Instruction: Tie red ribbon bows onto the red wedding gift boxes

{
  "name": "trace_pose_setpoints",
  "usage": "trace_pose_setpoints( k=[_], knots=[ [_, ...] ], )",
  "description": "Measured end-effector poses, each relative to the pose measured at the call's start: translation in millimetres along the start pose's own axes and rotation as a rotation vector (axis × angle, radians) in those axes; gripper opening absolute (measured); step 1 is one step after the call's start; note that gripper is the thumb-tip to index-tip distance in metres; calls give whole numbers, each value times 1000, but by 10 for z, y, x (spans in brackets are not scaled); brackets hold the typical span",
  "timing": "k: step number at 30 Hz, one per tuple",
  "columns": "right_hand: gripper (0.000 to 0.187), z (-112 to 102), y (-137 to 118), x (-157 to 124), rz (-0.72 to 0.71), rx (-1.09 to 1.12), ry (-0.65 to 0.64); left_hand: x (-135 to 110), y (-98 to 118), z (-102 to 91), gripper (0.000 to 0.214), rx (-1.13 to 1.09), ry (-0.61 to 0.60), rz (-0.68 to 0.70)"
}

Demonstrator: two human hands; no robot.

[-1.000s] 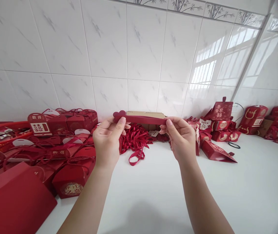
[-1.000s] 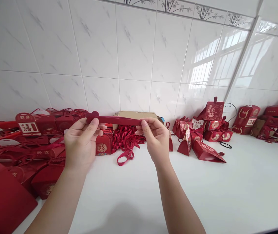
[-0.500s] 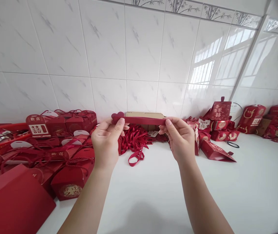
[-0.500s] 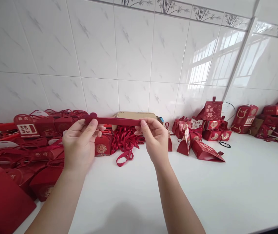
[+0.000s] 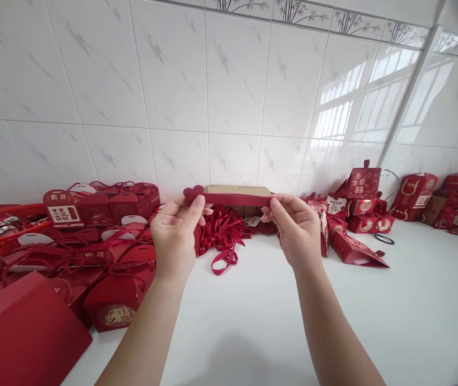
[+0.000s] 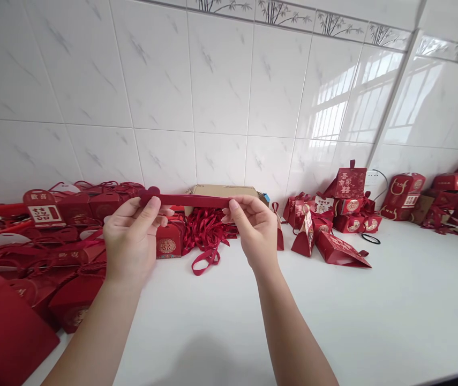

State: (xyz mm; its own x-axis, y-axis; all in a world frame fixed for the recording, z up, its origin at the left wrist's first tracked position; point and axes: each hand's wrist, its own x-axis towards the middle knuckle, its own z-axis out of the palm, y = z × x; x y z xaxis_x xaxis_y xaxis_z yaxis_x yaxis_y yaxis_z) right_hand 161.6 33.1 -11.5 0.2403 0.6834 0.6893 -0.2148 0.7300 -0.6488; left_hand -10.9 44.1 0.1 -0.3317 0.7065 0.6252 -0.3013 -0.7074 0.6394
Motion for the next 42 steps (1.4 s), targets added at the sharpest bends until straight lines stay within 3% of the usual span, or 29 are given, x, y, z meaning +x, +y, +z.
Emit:
trace_pose_setpoints(
  k=[13, 42],
  knots=[
    [15, -31, -10, 14, 74, 54, -11, 0, -2, 2, 16, -3, 5, -7],
    [12, -30, -17, -18, 31, 11, 29, -14, -15, 7, 15, -28, 3, -2]
  ],
)
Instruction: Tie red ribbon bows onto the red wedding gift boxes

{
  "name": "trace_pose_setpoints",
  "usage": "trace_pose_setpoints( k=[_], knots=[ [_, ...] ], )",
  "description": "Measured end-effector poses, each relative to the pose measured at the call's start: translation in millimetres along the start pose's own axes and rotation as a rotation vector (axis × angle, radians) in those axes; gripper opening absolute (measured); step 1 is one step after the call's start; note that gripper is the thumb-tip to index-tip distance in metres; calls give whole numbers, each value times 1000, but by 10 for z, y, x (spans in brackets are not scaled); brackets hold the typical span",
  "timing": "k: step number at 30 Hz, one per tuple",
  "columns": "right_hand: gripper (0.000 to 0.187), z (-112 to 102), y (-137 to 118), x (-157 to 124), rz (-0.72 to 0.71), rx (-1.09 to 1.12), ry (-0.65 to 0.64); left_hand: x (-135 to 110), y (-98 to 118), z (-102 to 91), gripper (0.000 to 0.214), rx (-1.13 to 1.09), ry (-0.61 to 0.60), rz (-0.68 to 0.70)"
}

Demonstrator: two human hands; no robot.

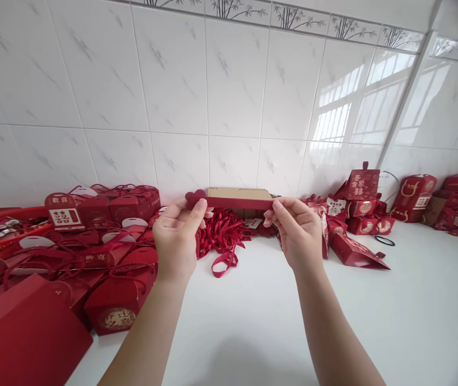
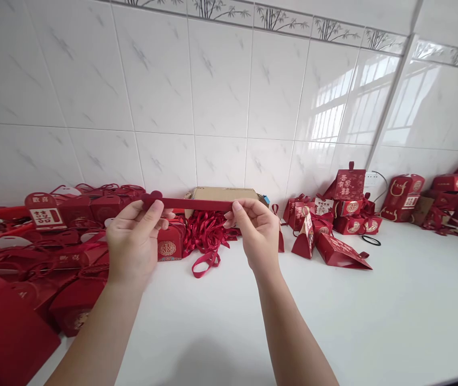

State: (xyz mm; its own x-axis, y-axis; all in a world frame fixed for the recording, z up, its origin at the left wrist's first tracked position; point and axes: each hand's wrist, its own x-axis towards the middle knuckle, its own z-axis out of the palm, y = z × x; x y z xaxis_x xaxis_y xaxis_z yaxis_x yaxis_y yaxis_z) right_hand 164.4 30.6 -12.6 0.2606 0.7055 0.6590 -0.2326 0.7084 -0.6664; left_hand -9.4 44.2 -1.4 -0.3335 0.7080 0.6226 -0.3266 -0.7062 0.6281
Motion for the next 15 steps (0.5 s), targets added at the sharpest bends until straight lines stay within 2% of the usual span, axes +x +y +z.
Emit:
trace_pose_setpoints(
  k=[9, 15],
  knots=[
    [13, -1, 17, 24, -9, -90, 28, 4, -4, -2, 15, 26, 13, -12],
    [13, -6, 16, 28, 54, -72, 13, 12, 13, -5, 17, 24, 18, -19]
  ],
)
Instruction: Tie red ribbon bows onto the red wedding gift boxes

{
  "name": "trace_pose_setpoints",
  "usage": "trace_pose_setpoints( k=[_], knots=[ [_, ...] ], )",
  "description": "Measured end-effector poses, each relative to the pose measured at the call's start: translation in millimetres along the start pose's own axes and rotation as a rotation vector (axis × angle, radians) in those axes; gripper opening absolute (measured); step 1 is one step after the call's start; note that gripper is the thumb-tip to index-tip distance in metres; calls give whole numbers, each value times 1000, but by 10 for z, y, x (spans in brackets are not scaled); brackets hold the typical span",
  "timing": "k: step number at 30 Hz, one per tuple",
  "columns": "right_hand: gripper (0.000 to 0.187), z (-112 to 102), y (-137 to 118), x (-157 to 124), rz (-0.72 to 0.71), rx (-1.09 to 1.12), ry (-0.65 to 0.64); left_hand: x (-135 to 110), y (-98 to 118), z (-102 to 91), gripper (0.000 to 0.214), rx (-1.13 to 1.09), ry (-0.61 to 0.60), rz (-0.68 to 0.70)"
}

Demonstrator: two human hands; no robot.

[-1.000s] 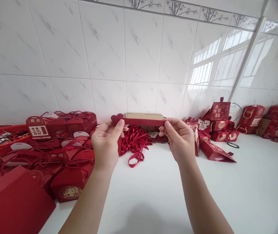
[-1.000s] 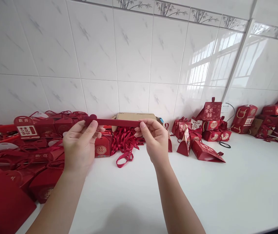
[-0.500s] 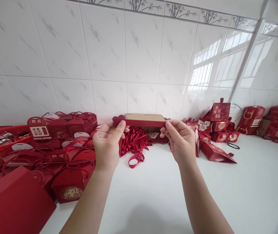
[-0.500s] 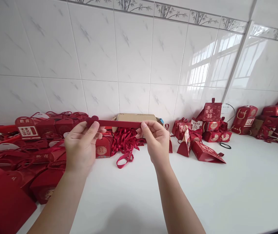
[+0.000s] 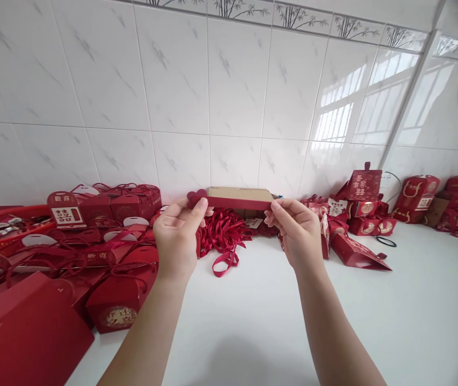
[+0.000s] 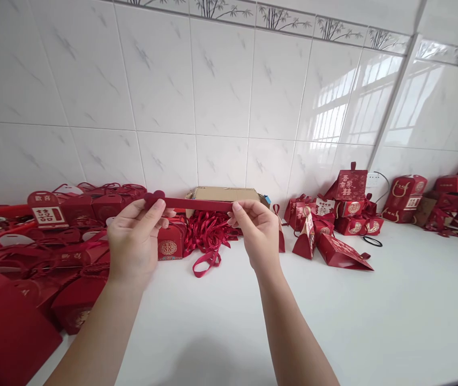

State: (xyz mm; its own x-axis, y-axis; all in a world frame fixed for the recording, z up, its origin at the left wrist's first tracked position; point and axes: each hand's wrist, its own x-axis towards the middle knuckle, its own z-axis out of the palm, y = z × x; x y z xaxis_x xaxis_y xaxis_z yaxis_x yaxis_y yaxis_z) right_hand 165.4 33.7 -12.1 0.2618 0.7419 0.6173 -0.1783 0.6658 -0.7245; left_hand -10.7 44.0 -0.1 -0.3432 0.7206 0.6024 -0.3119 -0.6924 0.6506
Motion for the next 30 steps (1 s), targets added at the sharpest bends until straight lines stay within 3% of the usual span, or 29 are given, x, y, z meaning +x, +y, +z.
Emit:
trace_pose_setpoints(
  k=[7, 12, 16, 22, 30],
  knots=[
    [13, -13, 3, -7, 14, -18, -23, 7, -9, -11, 12, -21, -12, 16],
    [14, -86, -46, 18, 40, -258, -125, 36, 5, -48, 13, -18, -51, 5],
    [23, -62, -101, -18, 27, -377, -201, -2, 47, -43, 15, 67, -154, -61],
    [22, 99, -131, -128, 68, -355, -424, -120, 109, 28, 16, 247, -365, -141],
    [28, 112, -129, -134, 221, -260, -363, -82, 98, 0, 23, 125, -478, -255]
  ],
)
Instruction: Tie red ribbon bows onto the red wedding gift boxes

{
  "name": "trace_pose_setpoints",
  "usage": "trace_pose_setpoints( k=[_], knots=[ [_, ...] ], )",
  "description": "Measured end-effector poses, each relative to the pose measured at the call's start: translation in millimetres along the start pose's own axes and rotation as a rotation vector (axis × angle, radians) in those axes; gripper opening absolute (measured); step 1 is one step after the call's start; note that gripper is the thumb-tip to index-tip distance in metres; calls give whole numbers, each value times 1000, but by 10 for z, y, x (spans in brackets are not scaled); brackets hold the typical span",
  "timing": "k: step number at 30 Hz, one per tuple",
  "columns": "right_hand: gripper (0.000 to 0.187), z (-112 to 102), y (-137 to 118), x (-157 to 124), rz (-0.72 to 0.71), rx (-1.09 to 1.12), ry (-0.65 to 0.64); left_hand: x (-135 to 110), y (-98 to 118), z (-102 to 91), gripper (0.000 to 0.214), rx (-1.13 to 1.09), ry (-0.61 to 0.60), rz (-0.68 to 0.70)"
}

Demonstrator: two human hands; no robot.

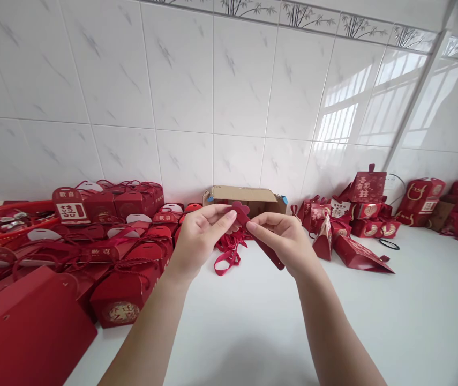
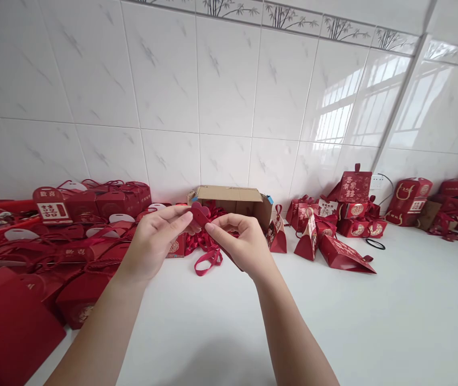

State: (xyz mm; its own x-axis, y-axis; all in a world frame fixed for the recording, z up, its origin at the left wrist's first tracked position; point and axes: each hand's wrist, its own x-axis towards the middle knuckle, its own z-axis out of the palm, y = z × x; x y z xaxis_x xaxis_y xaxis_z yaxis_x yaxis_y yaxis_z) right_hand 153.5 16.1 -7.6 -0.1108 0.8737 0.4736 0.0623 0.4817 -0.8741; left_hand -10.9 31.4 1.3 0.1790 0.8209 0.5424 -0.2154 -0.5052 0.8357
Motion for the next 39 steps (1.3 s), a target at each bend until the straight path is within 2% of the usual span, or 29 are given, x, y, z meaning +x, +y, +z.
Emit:
trace_pose_setpoints(
  k=[5, 18, 23, 34, 39],
  knots=[
    [27, 0, 4, -3, 14, 34, 5, 14, -17, -21, 19, 38, 52, 36],
    [26, 43, -71, -18, 74, -54, 24, 1, -33, 9, 16, 178, 193, 102],
    [29, 43, -78, -13, 119, -41, 16, 3, -11, 33, 17, 194, 196, 98],
    [28, 57, -27, 23, 118, -31, 15, 34, -65, 10, 19, 176, 191, 51],
    [32, 3, 32, 50, 97, -44, -64, 60, -107, -16, 21, 168, 196, 53]
  ],
)
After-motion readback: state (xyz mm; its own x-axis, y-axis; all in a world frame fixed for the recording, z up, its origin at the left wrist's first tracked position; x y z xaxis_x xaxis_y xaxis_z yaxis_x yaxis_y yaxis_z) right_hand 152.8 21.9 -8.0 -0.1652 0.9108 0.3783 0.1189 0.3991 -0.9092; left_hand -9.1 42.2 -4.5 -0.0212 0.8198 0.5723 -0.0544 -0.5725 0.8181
